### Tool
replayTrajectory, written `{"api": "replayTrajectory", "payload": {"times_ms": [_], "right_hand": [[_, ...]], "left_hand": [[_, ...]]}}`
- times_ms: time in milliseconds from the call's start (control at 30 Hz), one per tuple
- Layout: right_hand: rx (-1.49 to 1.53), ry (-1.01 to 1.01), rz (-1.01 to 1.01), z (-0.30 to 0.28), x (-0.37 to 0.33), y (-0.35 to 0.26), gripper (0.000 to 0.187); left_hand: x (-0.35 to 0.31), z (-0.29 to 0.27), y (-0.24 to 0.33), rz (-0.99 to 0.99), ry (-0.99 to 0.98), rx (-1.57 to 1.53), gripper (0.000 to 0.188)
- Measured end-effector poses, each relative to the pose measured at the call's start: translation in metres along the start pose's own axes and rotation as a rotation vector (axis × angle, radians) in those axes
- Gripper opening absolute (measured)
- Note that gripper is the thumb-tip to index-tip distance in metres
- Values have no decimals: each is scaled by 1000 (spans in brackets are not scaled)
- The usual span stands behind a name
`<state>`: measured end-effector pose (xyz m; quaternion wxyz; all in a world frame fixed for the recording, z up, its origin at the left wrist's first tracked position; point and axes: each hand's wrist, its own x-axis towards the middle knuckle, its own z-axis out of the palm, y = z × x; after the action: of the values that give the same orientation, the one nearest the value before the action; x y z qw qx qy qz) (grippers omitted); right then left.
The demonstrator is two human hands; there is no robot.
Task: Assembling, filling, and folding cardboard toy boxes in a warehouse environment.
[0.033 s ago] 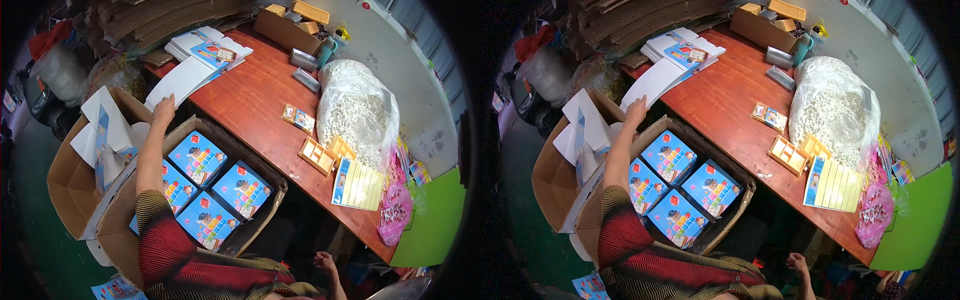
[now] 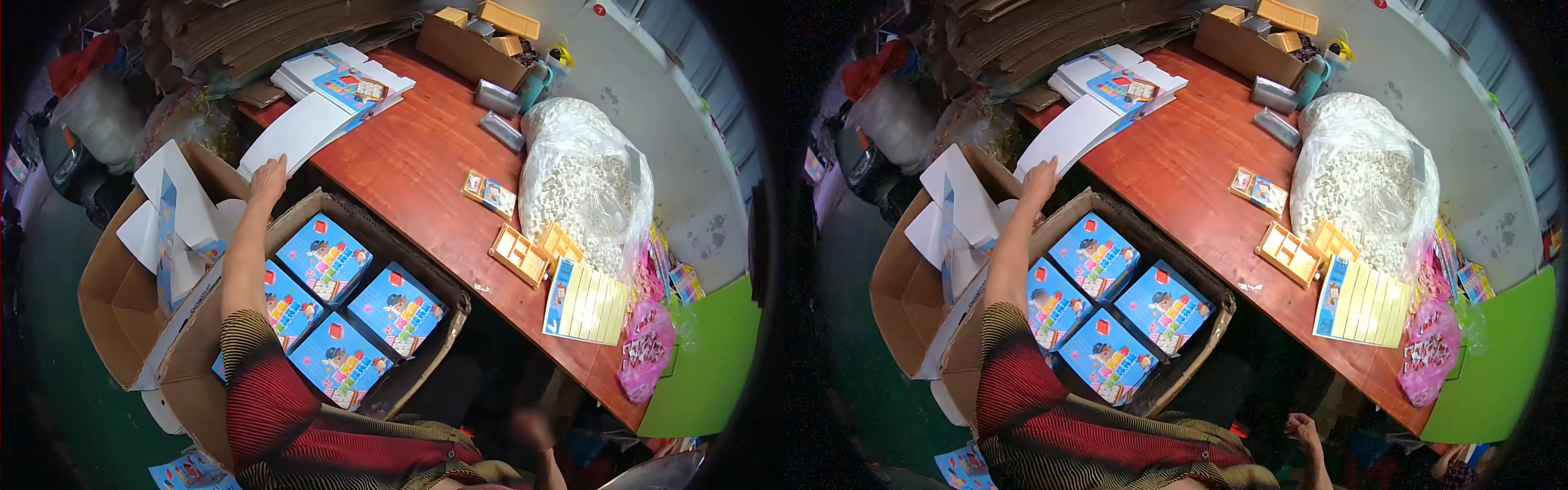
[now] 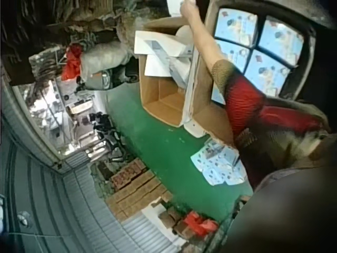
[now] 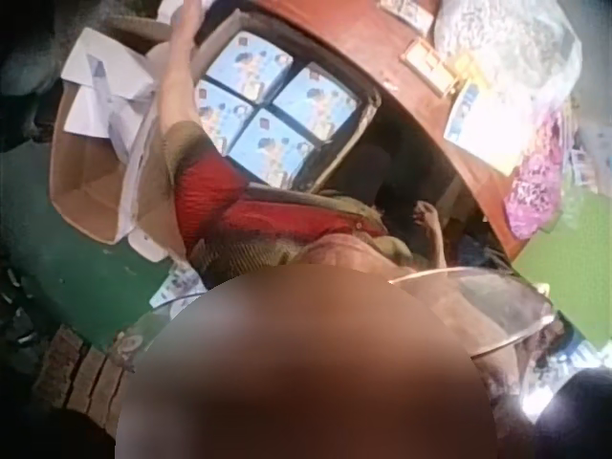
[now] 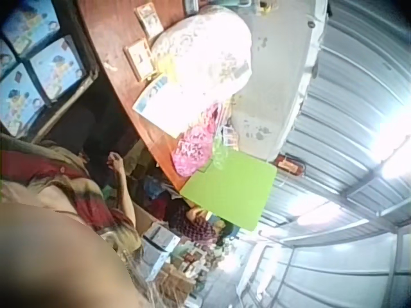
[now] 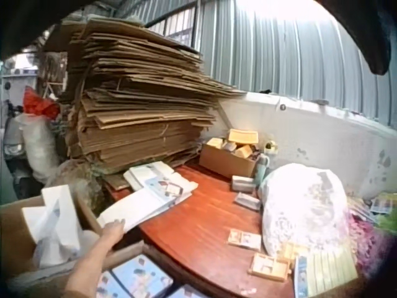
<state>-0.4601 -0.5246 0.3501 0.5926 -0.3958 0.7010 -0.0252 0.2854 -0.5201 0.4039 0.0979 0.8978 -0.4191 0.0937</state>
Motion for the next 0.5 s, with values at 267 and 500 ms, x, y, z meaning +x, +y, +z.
{"api": "replayTrajectory", "payload": {"times_ms": [267,500], "right_hand": [[-171,-111,-94,21,-2,-13,25],[-243,-142,-118,31,2,-7,25]], "left_hand": [[7,-10,18,123,301,201,9],[17,-34,68,302,498,303,10]]}}
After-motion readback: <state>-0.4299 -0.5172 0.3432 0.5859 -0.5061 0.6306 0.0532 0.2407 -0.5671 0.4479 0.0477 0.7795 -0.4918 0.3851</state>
